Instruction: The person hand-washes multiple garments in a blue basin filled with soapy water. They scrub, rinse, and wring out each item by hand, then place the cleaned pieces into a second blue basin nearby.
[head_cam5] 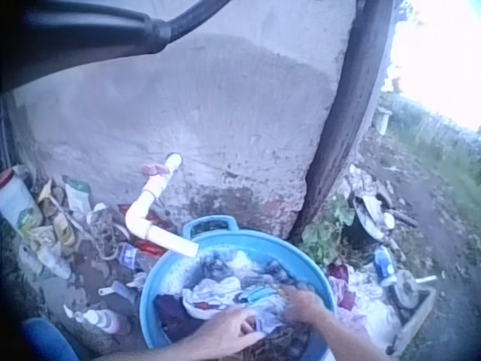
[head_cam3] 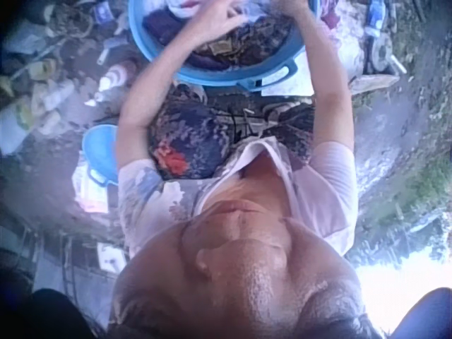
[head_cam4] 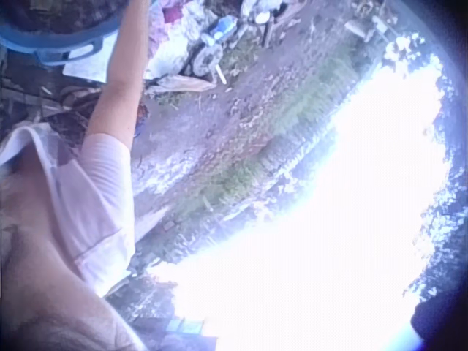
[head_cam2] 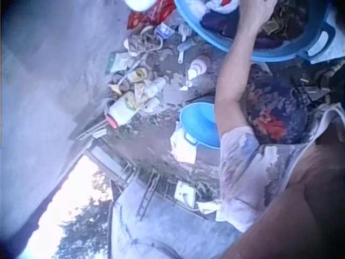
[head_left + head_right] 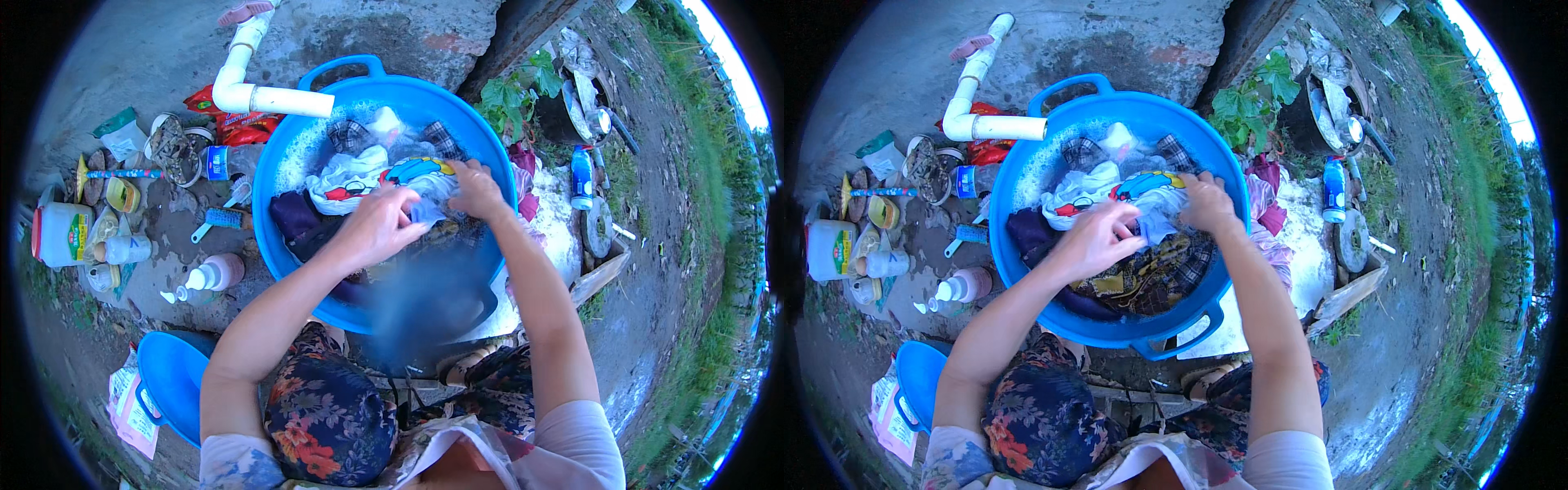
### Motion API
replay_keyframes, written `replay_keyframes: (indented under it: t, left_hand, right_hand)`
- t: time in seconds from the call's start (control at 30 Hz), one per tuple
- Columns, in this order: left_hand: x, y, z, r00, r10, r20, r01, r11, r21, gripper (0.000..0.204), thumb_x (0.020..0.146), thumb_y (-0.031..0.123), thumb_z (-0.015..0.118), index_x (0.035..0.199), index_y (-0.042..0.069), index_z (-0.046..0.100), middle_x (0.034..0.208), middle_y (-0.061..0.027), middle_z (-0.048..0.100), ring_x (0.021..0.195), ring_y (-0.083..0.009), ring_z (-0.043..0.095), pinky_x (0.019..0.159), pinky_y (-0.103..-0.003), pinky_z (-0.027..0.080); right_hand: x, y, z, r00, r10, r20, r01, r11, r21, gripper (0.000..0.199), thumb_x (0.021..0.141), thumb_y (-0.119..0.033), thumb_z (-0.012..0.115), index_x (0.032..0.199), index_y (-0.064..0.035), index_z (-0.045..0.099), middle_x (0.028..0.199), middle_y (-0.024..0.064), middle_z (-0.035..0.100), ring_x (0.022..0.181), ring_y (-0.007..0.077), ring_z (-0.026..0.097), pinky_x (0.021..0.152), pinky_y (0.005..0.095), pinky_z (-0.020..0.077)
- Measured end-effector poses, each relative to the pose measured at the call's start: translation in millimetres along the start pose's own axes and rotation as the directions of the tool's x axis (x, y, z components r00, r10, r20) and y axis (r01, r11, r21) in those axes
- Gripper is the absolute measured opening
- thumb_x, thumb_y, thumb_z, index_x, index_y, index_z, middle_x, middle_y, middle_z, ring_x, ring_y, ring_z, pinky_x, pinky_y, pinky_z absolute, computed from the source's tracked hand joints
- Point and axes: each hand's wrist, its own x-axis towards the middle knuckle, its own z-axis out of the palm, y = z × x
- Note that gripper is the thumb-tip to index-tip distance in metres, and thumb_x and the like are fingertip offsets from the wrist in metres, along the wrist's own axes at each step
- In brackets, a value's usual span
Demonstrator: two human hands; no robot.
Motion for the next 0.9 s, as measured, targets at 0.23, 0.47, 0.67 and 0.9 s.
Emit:
replay_keyframes:
  t: [0.23,0.47,0.67,0.9]
  left_hand:
    - [63,-58,33,0.961,-0.138,0.24,0.232,-0.071,-0.97,0.091,0.074,0.074,0.047,0.122,-0.003,0.043,0.113,-0.0202,0.054,0.101,-0.031,0.057,0.085,-0.043,0.049]
    - [82,-97,37,0.764,-0.584,-0.275,-0.274,0.093,-0.957,0.045,0.089,0.042,0.052,0.113,0.004,0.05,0.109,-0.0113,0.058,0.099,-0.0233,0.056,0.088,-0.038,0.045]
    - [61,-54,-5,0.854,-0.447,-0.265,-0.368,-0.161,-0.916,0.047,0.094,0.045,0.039,0.115,0.003,0.038,0.121,-0.0231,0.051,0.123,-0.0359,0.041,0.103,-0.049,0.03]
    - [73,21,-11,0.965,-0.118,-0.234,-0.262,-0.461,-0.848,0.044,0.096,0.045,0.026,0.106,0.005,0.044,0.115,-0.0227,0.055,0.121,-0.0384,0.043,0.104,-0.055,0.029]
  right_hand:
    - [-22,-50,-36,0.834,-0.33,-0.443,0.488,0.816,0.311,0.026,0.066,-0.016,0.071,0.084,-0.0015,0.061,0.098,0.0179,0.061,0.099,0.033,0.055,0.082,0.0408,0.0457]
    - [35,-40,34,0.835,0.16,-0.527,0.08,0.912,0.403,0.027,0.079,-0.026,0.063,0.092,-0.002,0.06,0.09,0.019,0.063,0.082,0.0337,0.061,0.074,0.0432,0.0482]
    - [37,-22,74,0.994,-0.026,0.107,0.016,0.996,0.093,0.026,0.082,-0.018,0.05,0.1,-0.0001,0.056,0.096,0.0247,0.06,0.083,0.0397,0.059,0.075,0.047,0.048]
    - [-6,-31,70,0.987,0.102,-0.124,0.009,0.736,0.677,0.039,0.089,-0.03,0.042,0.099,0.0034,0.06,0.1,0.018,0.064,0.09,0.0273,0.062,0.081,0.0401,0.047]
